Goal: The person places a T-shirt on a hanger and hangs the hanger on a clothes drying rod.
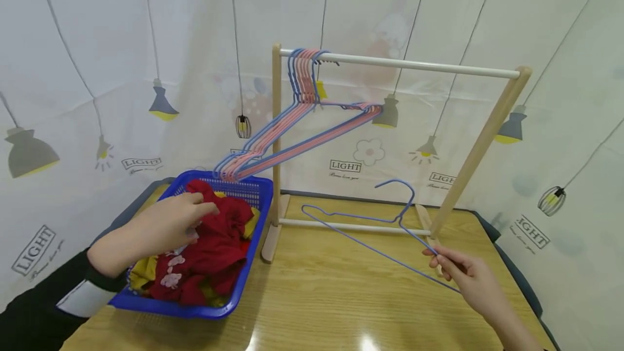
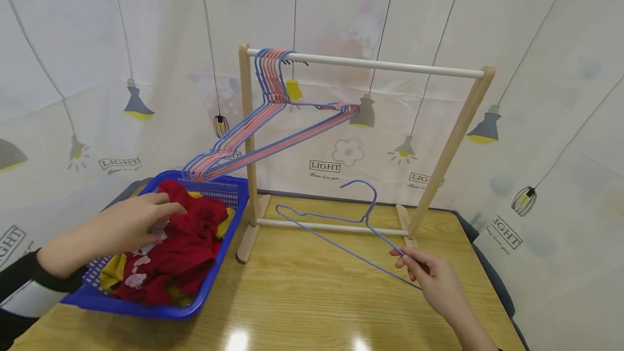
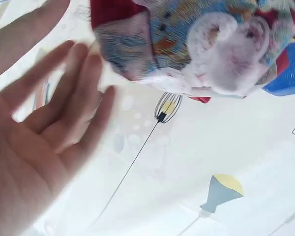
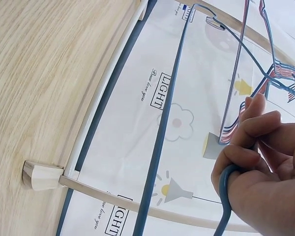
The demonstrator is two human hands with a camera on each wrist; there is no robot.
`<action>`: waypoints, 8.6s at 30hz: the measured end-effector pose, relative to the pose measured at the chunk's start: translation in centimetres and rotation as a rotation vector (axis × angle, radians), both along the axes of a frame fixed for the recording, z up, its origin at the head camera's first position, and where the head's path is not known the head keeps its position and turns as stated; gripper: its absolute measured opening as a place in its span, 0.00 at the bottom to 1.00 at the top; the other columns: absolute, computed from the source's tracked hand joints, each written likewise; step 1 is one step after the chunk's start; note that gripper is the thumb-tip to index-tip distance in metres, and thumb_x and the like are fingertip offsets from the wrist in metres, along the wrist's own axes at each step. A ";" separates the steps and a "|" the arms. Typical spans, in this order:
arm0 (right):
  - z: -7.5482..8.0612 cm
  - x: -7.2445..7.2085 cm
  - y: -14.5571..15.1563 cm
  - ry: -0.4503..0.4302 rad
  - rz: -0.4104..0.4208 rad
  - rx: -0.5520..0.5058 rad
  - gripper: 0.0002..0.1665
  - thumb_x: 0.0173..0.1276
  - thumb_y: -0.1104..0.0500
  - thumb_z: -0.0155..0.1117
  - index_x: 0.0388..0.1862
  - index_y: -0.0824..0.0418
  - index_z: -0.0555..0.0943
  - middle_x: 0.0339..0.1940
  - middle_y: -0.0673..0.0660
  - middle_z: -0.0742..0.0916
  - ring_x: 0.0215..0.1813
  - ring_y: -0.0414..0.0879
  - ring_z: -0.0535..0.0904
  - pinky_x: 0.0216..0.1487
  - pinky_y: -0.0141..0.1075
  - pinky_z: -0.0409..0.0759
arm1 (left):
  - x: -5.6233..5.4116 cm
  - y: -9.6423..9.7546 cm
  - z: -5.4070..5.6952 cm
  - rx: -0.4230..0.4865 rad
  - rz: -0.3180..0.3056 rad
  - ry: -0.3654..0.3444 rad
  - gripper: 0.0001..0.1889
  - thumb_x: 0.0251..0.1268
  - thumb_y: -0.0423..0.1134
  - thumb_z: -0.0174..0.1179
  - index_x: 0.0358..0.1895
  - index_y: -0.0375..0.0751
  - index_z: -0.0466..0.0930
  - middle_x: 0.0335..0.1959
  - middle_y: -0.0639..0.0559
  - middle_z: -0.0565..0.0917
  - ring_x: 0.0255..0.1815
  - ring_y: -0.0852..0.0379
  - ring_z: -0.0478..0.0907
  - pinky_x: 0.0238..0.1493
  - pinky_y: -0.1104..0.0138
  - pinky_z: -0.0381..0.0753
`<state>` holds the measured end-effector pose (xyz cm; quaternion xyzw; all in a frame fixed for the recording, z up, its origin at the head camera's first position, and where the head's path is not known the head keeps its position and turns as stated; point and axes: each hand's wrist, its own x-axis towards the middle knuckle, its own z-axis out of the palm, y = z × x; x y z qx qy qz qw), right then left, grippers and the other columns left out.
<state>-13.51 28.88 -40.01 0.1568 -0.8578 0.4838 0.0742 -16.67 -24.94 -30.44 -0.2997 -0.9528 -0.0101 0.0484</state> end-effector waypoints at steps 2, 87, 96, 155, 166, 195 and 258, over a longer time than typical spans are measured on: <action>0.0 0.0 0.0 -0.002 0.010 -0.005 0.18 0.79 0.67 0.52 0.57 0.79 0.79 0.37 0.33 0.87 0.29 0.37 0.74 0.28 0.32 0.77 | -0.8 0.3 -0.1 -0.056 -0.067 0.010 0.31 0.44 0.28 0.78 0.58 0.43 0.82 0.46 0.45 0.84 0.46 0.48 0.81 0.46 0.56 0.85; 0.8 1.5 3.3 0.003 -0.225 -0.024 0.21 0.81 0.60 0.51 0.58 0.76 0.79 0.38 0.29 0.86 0.29 0.36 0.74 0.26 0.33 0.69 | 3.7 17.7 -12.2 0.617 0.203 -0.137 0.24 0.47 0.39 0.78 0.45 0.35 0.75 0.39 0.41 0.83 0.39 0.47 0.83 0.41 0.52 0.84; 0.6 1.3 3.2 -0.002 -0.215 -0.020 0.18 0.80 0.61 0.52 0.60 0.71 0.80 0.40 0.27 0.86 0.29 0.35 0.75 0.27 0.32 0.71 | 4.4 16.8 -12.6 0.478 0.110 -0.233 0.32 0.50 0.50 0.78 0.49 0.36 0.70 0.38 0.40 0.81 0.35 0.47 0.83 0.35 0.55 0.85; 0.0 1.7 4.0 -0.064 -0.254 -0.117 0.16 0.81 0.59 0.52 0.58 0.58 0.83 0.37 0.32 0.86 0.30 0.36 0.74 0.31 0.30 0.73 | -3.7 20.2 -7.3 0.260 -0.322 -0.934 0.16 0.62 0.29 0.67 0.23 0.44 0.69 0.20 0.61 0.67 0.24 0.67 0.63 0.29 0.75 0.63; -0.1 1.9 4.4 -0.026 -0.242 -0.183 0.15 0.80 0.63 0.53 0.56 0.62 0.84 0.38 0.33 0.88 0.30 0.35 0.74 0.30 0.28 0.72 | -4.9 16.1 -5.6 0.446 -0.439 -0.848 0.11 0.69 0.37 0.62 0.34 0.45 0.67 0.37 0.59 0.68 0.46 0.60 0.68 0.58 0.59 0.71; 1.0 3.2 6.6 0.127 0.009 -0.277 0.22 0.78 0.74 0.47 0.59 0.61 0.83 0.45 0.41 0.90 0.32 0.37 0.74 0.31 0.29 0.71 | -4.4 14.6 -4.2 0.898 -0.117 -0.624 0.10 0.69 0.37 0.65 0.50 0.39 0.83 0.41 0.46 0.90 0.43 0.59 0.84 0.49 0.65 0.81; 1.6 4.4 6.3 0.217 0.119 -0.295 0.24 0.73 0.82 0.43 0.59 0.73 0.81 0.44 0.45 0.90 0.30 0.40 0.70 0.28 0.36 0.62 | -3.0 13.3 -2.9 0.764 -0.381 0.173 0.04 0.70 0.30 0.62 0.43 0.42 0.80 0.33 0.53 0.86 0.26 0.65 0.78 0.32 0.70 0.80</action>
